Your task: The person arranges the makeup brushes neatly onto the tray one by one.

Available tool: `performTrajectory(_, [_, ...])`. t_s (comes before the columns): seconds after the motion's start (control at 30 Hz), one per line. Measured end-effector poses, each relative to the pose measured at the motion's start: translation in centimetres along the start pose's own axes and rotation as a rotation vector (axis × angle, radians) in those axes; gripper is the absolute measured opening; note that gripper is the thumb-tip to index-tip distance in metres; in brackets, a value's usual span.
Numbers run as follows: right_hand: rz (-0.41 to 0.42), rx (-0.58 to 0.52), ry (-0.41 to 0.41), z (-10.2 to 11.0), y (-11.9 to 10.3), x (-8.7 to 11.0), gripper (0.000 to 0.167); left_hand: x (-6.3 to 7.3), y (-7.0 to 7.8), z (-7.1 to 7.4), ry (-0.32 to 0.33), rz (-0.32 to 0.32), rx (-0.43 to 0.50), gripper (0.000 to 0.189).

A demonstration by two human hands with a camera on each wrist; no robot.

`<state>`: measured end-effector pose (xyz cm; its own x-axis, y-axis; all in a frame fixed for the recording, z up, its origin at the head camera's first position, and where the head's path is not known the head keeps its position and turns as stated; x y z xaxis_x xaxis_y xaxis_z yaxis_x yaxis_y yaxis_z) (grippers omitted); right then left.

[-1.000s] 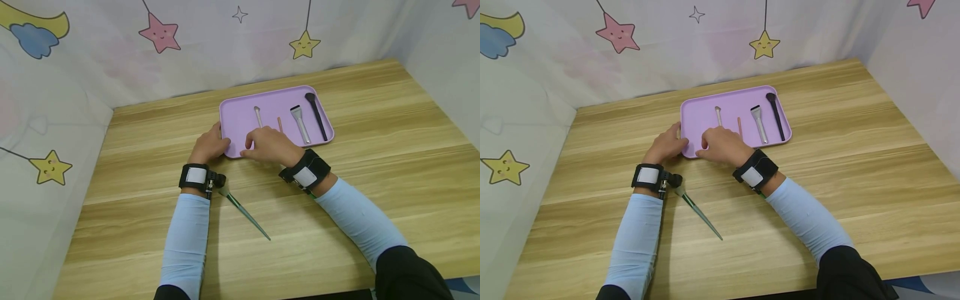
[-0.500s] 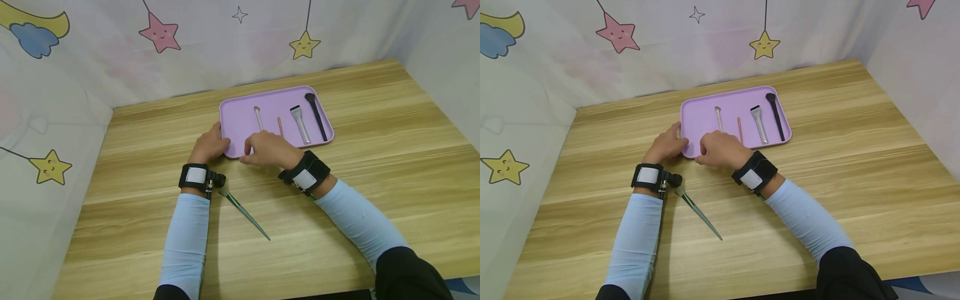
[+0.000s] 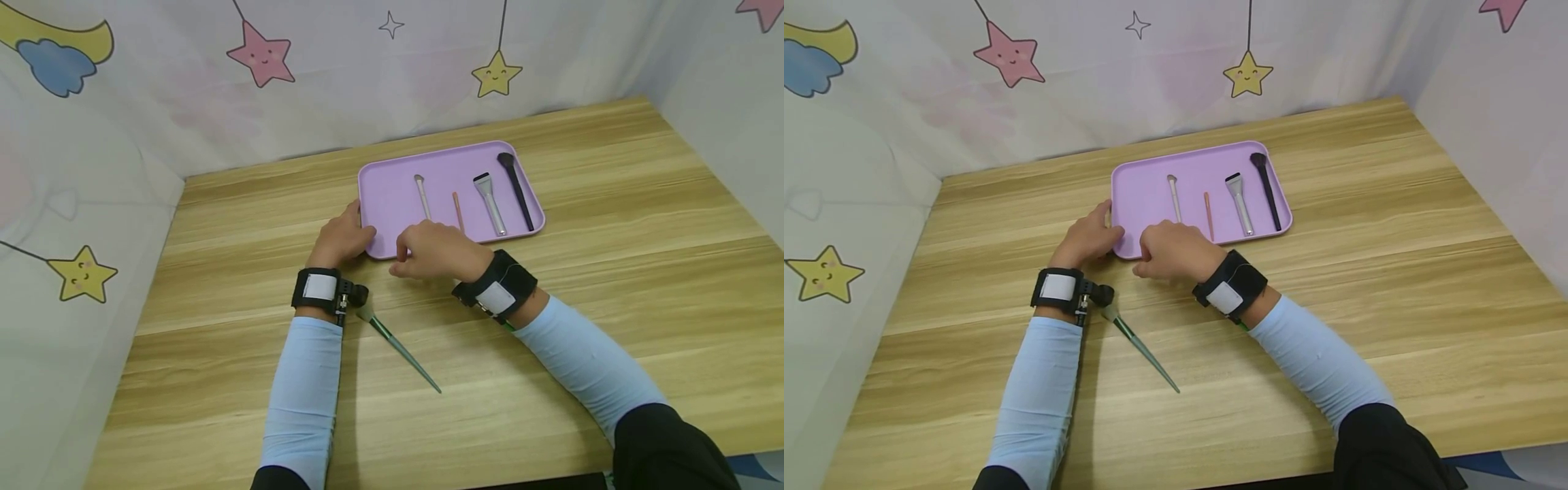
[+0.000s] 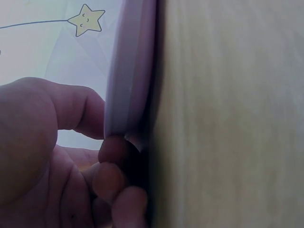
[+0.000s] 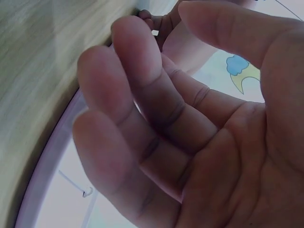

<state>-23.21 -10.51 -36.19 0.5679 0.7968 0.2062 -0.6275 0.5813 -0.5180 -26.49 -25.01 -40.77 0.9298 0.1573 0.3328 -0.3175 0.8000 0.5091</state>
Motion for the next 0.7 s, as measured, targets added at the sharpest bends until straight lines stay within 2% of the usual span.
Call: performTrajectory(0.7, [0.016,0.04,-0.068,-1.0,-1.2,0.4,0.028,0.1,0.0,0.1,-0.001,-0.003,0.004,0.079])
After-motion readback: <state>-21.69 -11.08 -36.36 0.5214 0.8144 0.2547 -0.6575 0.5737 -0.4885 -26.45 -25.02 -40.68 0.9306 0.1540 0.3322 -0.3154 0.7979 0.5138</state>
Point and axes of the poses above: each hand's wrist, its own x-axis away from the middle knuckle, its own z-axis out of the back of the hand, y = z × x, the point moved 9 cm from there along -x, towards the middle knuckle, and after that the axes turned 5 degrees about z, right-handed, at the moved point
